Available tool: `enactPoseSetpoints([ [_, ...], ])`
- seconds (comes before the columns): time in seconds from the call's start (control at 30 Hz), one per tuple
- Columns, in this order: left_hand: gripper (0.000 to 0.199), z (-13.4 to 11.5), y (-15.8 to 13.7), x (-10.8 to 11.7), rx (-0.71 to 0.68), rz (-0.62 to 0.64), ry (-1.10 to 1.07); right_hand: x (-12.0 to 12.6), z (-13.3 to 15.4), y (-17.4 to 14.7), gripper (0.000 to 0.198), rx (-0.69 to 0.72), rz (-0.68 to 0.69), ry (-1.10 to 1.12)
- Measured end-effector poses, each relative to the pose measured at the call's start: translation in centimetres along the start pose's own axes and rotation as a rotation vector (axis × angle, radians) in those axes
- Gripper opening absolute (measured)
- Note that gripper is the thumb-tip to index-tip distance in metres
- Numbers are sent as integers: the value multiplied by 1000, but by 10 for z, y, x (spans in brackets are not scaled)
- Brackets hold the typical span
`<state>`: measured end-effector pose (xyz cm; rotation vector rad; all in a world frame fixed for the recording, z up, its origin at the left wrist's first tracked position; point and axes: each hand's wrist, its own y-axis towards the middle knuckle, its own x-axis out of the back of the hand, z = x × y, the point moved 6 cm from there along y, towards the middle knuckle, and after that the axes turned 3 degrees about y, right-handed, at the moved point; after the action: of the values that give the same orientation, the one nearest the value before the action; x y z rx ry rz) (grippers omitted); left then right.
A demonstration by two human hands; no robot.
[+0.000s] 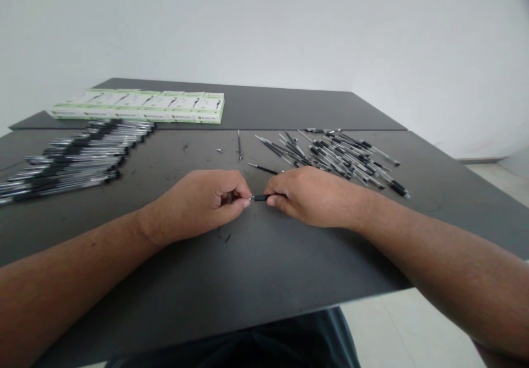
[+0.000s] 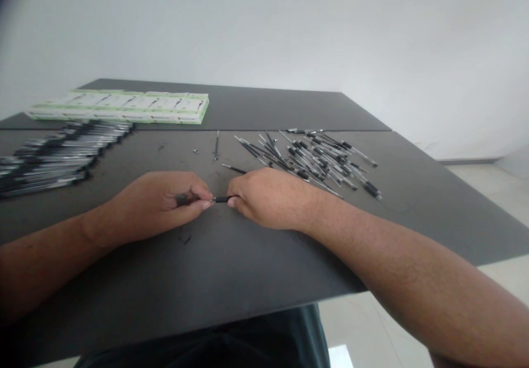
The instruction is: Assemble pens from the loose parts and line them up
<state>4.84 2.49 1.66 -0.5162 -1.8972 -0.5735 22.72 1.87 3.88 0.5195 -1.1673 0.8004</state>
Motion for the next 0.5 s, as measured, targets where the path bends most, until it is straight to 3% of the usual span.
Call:
enactPoseSetpoints([
  [0.2, 24, -1, 1, 0, 5, 11, -5, 2, -3, -1, 22, -58, -35, 43],
  [0.5, 22, 0, 1, 0, 1, 6, -5, -1, 0, 0, 24, 13, 7, 31],
])
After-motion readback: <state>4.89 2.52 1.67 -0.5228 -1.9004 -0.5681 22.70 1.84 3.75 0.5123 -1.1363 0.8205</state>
